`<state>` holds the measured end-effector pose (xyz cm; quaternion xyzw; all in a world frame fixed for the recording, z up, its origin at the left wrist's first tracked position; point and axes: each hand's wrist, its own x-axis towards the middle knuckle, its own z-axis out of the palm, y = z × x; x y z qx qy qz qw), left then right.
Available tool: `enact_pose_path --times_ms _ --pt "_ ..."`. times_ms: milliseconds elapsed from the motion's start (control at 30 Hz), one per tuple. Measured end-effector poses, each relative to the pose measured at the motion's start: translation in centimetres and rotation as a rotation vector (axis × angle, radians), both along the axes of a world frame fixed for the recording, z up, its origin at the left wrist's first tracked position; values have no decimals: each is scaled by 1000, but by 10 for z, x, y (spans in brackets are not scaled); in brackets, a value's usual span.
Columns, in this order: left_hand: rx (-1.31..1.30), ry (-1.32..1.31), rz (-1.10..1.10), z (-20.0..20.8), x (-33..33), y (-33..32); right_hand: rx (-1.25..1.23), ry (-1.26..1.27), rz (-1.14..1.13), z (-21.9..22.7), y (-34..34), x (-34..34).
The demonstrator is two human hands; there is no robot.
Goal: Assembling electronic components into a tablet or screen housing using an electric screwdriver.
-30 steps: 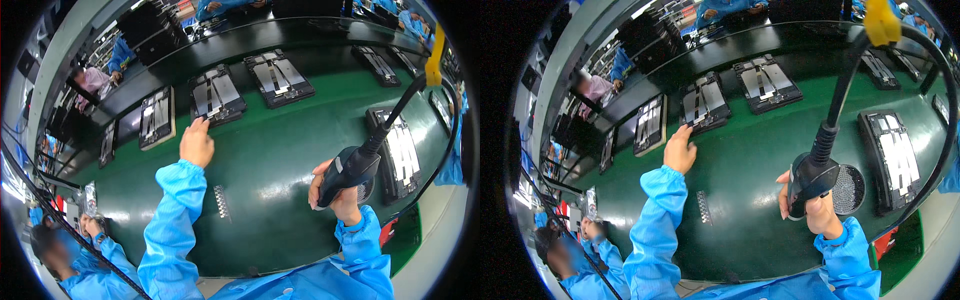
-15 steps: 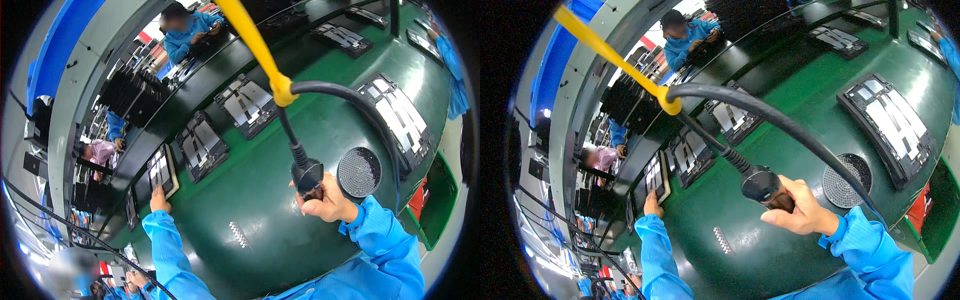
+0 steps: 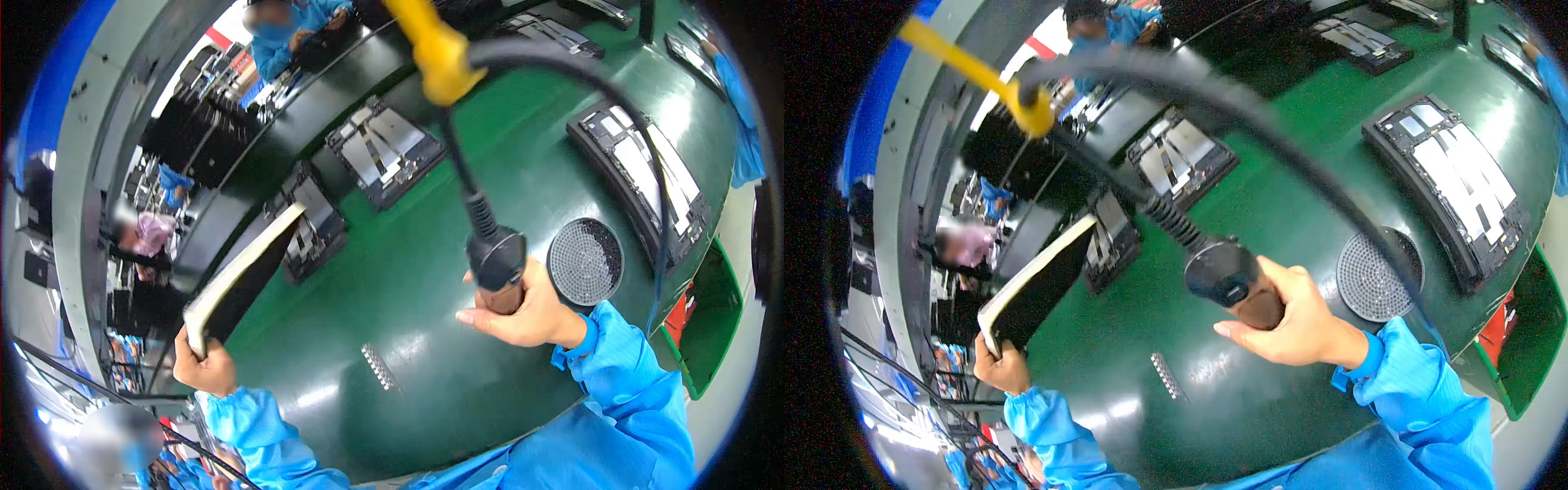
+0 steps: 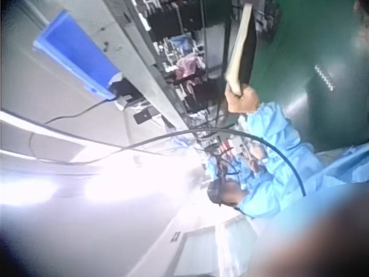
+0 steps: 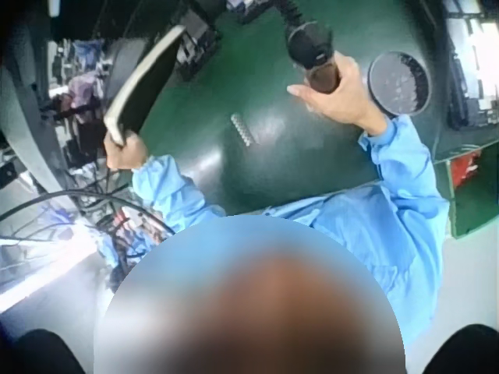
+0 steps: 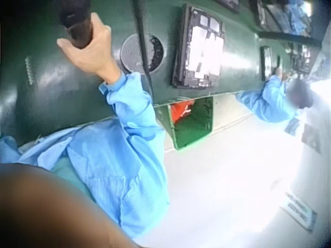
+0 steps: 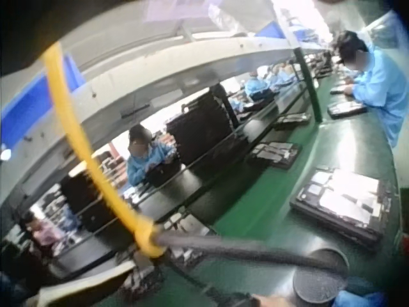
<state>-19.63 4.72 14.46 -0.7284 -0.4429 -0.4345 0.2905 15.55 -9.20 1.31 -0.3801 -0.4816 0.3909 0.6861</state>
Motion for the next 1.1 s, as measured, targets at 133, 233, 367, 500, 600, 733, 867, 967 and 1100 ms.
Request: enact_pose_path --times_ms 133,233,367,500,600,733,867,967,1100 --pt "-92 275 -263 -2 88 -65 82 -95 -146 -1 -2 24" --pt "-202 329 -497 -23 121 -90 -21 103 -170 6 -17 41" --pt "-447 591 -542 -36 155 -137 95 -16 -276 13 -16 67" --pt "-576 434 -624 -87 182 -180 168 82 -204 17 -35 93" --pt "-782 276 -685 -92 175 -187 224 53 -119 19 -36 104" --pt "-693 97 -217 -102 127 -139 216 -19 -139 15 -39 112" --pt "-847 163 -76 -100 109 -136 184 -46 -114 15 -42 111" --pt "-1033 287 -271 -91 99 -125 205 -49 -108 25 -36 106" --pt "-1131 201 -439 -80 88 -109 135 -401 -69 48 -30 105"
